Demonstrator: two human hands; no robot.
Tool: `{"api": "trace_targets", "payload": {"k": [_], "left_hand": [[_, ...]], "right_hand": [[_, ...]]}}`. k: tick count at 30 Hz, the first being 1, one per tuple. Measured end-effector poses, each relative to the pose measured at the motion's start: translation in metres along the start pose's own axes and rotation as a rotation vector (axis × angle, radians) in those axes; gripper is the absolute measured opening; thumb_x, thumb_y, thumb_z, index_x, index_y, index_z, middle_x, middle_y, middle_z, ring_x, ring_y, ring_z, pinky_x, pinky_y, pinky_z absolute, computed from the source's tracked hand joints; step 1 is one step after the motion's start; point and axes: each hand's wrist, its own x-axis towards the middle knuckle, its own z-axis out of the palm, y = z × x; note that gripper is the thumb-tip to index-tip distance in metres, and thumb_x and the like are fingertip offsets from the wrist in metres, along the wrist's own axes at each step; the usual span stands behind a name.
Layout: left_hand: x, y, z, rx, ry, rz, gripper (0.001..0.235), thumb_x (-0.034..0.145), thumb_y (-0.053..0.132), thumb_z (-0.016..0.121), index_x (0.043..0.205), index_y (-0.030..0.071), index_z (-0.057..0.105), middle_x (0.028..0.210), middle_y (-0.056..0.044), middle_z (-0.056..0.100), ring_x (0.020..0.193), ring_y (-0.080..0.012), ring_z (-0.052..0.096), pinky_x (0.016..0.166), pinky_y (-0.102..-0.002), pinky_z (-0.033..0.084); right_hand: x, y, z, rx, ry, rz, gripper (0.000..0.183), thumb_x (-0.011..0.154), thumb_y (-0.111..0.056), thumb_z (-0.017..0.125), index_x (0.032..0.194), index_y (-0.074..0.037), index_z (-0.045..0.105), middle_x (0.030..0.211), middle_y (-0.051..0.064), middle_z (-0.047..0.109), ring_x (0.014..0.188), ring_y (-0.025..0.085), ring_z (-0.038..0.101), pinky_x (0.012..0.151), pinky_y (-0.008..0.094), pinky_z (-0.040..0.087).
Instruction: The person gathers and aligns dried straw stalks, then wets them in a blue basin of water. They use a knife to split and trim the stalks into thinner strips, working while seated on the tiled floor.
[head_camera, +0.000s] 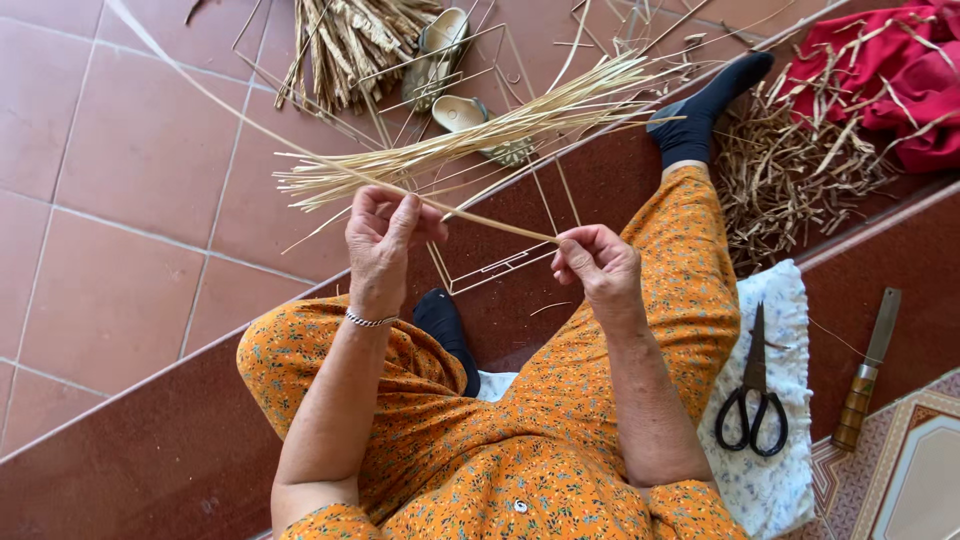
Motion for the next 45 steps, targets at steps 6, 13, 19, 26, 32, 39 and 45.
{"api": "trace_targets", "payload": {"k": [6, 13, 19, 26, 32, 39, 45], "left_hand": [[-0.044, 0.044, 0.065, 1.263, -0.199, 0.569, 0.016, 0.093, 0.023, 0.072, 0.101, 0.011, 0.067, 0.097, -0.009, 0.071, 0.09, -0.0234, 0.068, 0.081, -0.041, 0.055], [-0.04, 0.043, 0.106, 1.318, -0.638, 0.724, 0.021, 0.086, 0.012, 0.072, 0.106, 0.011, 0.067, 0.099, -0.006, 0.062, 0.097, -0.0279, 0.059, 0.087, -0.045, 0.048], [-0.023, 0.041, 0.088, 1.66, -0.47, 0.889, 0.013, 0.1, 0.021, 0.077, 0.108, 0.019, 0.068, 0.102, 0.0, 0.062, 0.102, -0.0251, 0.058, 0.087, -0.042, 0.042], [-0.01, 0.029, 0.058, 1.608, -0.39, 0.802, 0.004, 0.109, 0.025, 0.077, 0.11, 0.025, 0.074, 0.099, 0.006, 0.064, 0.094, -0.019, 0.053, 0.086, -0.035, 0.036], [-0.007, 0.023, 0.063, 1.585, -0.408, 0.751, 0.01, 0.107, 0.028, 0.081, 0.105, 0.022, 0.073, 0.097, 0.004, 0.065, 0.097, -0.0199, 0.056, 0.09, -0.037, 0.037], [-0.008, 0.035, 0.076, 1.549, -0.446, 0.748, 0.011, 0.101, 0.02, 0.079, 0.11, 0.02, 0.072, 0.099, 0.0, 0.063, 0.097, -0.0223, 0.058, 0.085, -0.037, 0.038], [-0.004, 0.052, 0.064, 1.672, -0.297, 0.844, 0.01, 0.095, 0.017, 0.078, 0.098, 0.016, 0.069, 0.102, -0.003, 0.064, 0.099, -0.0265, 0.058, 0.086, -0.043, 0.041]], "right_hand": [[-0.008, -0.008, -0.009, 0.054, -0.086, 0.029, 0.01, 0.101, -0.01, 0.067, 0.105, -0.001, 0.069, 0.077, 0.004, 0.069, 0.063, 0.007, 0.061, 0.055, 0.02, 0.052], [-0.029, -0.011, 0.002, 0.081, -0.112, 0.106, 0.01, 0.097, -0.012, 0.072, 0.101, -0.002, 0.071, 0.075, 0.004, 0.07, 0.059, 0.006, 0.061, 0.05, 0.02, 0.049], [-0.041, -0.001, -0.108, -0.527, 0.544, -0.363, 0.005, 0.097, -0.015, 0.074, 0.099, -0.012, 0.077, 0.085, 0.001, 0.075, 0.075, 0.011, 0.068, 0.068, 0.029, 0.058], [-0.143, 0.037, -0.325, -1.297, 1.005, 0.18, 0.038, 0.092, -0.021, 0.082, 0.127, -0.012, 0.069, 0.123, 0.016, 0.068, 0.116, 0.033, 0.056, 0.101, 0.048, 0.043], [-0.187, 0.071, -0.393, -1.225, 1.026, 0.587, 0.076, 0.078, -0.021, 0.087, 0.143, -0.01, 0.05, 0.131, 0.02, 0.061, 0.123, 0.041, 0.051, 0.103, 0.053, 0.041], [-0.201, 0.07, -0.43, -0.037, 1.551, 0.019, 0.035, 0.106, -0.029, 0.058, 0.134, -0.007, 0.055, 0.133, 0.023, 0.056, 0.102, 0.037, 0.06, 0.085, 0.043, 0.05], [-0.207, 0.012, -0.426, -0.196, 1.369, -0.013, 0.093, 0.1, 0.001, 0.059, 0.171, -0.024, 0.005, 0.111, 0.017, 0.062, 0.077, 0.033, 0.049, 0.071, 0.047, 0.04]]}}
